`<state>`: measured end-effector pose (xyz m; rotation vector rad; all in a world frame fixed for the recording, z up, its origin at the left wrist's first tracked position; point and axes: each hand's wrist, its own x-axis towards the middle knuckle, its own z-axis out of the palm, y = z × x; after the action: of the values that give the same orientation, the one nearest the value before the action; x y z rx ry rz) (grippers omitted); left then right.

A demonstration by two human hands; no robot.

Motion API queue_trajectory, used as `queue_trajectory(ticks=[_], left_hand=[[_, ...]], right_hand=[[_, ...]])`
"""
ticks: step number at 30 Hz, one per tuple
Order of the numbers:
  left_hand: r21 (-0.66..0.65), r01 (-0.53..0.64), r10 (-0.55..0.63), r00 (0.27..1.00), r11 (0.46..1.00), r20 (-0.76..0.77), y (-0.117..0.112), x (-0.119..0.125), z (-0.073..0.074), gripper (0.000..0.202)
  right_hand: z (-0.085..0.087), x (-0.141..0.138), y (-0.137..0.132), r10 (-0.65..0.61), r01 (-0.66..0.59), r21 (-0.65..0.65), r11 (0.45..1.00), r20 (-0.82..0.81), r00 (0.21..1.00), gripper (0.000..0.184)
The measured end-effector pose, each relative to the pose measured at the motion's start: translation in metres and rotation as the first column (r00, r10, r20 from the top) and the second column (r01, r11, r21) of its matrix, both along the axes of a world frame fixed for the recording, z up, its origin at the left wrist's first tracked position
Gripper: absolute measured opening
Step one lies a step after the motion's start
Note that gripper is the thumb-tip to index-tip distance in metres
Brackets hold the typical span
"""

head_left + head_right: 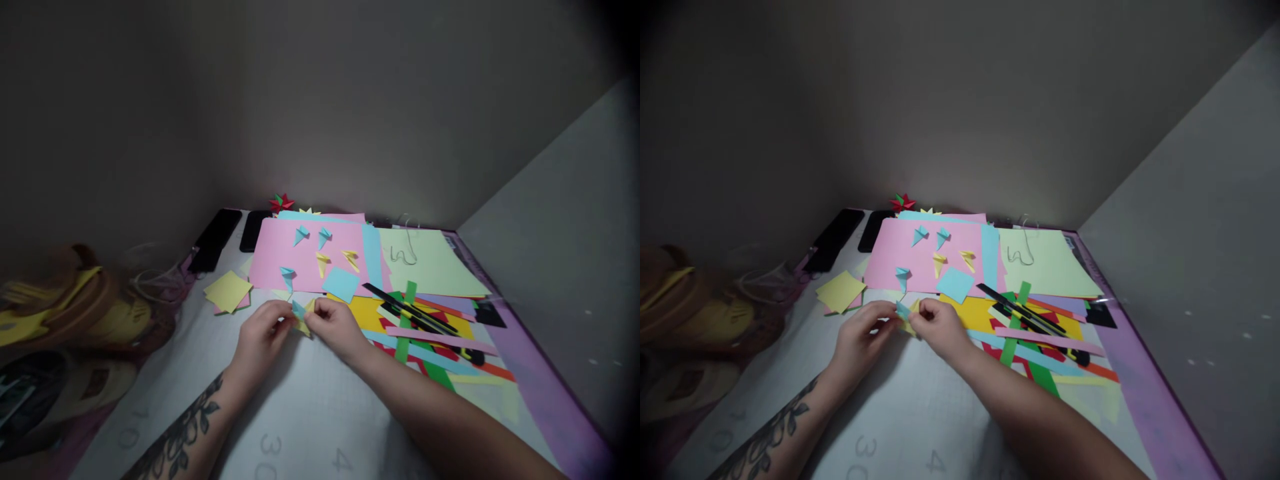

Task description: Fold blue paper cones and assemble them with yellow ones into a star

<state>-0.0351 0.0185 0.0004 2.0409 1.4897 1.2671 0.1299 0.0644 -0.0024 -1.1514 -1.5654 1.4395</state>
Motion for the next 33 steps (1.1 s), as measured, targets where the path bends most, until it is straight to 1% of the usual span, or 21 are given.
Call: queue_trajectory(ticks=[5, 11, 15, 17, 21, 23, 25, 27, 29, 31, 33], left_hand=[[0.032, 0.000, 0.001, 1.000, 0.999, -0.031, 0.000, -0.001, 0.004, 0.011], [-0.013, 0.008, -0.009, 0.997, 1.000, -0.082, 0.001, -0.001, 0.012, 0.007], [-0.011, 0.019, -0.020, 0.995, 1.000, -0.095, 0.003, -0.004, 0.009, 0.009], [-0.020, 0.028, -0.030, 0.991, 0.999, -0.129, 0.004, -0.006, 0.007, 0.011], [-0.074, 0.057, -0.070, 0.979, 0.996, -0.190, 0.005, -0.010, 0.007, 0.013], [-0.113, 0.085, -0.103, 0.982, 0.990, -0.161, 0.006, -0.010, 0.010, 0.012], [-0.146, 0.112, -0.127, 0.987, 0.983, -0.097, 0.006, -0.010, 0.013, 0.011], [-0.179, 0.116, -0.122, 0.992, 0.977, -0.024, 0.006, -0.008, 0.015, 0.011], [-0.224, 0.079, -0.071, 0.996, 0.971, 0.044, 0.006, -0.005, 0.015, 0.009], [-0.274, 0.014, 0.015, 0.994, 0.962, 0.104, 0.006, -0.002, 0.014, 0.006], [-0.295, -0.049, 0.094, 0.986, 0.954, 0.139, 0.006, 0.000, 0.012, 0.006]], right_hand=[[-0.004, -0.002, 0.000, -0.021, 0.021, 0.022, 1.000, -0.002, 1.000, 0.020], [-0.003, -0.001, 0.001, -0.064, 0.065, 0.018, 0.998, -0.031, 0.997, 0.021], [0.000, 0.000, 0.002, -0.058, 0.058, -0.006, 0.998, -0.030, 0.998, 0.022], [0.001, -0.001, 0.002, -0.047, 0.047, -0.005, 0.999, -0.025, 0.999, 0.022], [0.001, -0.001, 0.001, -0.025, 0.025, -0.010, 1.000, -0.023, 0.999, 0.023], [0.000, -0.001, 0.001, -0.016, 0.016, -0.008, 1.000, -0.028, 0.999, 0.022], [0.000, -0.001, 0.002, -0.013, 0.013, -0.006, 1.000, -0.034, 0.999, 0.022], [0.000, -0.001, 0.001, -0.018, 0.017, -0.007, 1.000, -0.037, 0.999, 0.023], [0.001, -0.001, 0.001, -0.014, 0.014, -0.009, 1.000, -0.037, 0.999, 0.023], [0.001, -0.001, 0.000, -0.004, 0.004, -0.008, 1.000, -0.030, 1.000, 0.023], [0.001, -0.002, -0.001, 0.003, -0.004, -0.003, 1.000, -0.026, 1.000, 0.023]])
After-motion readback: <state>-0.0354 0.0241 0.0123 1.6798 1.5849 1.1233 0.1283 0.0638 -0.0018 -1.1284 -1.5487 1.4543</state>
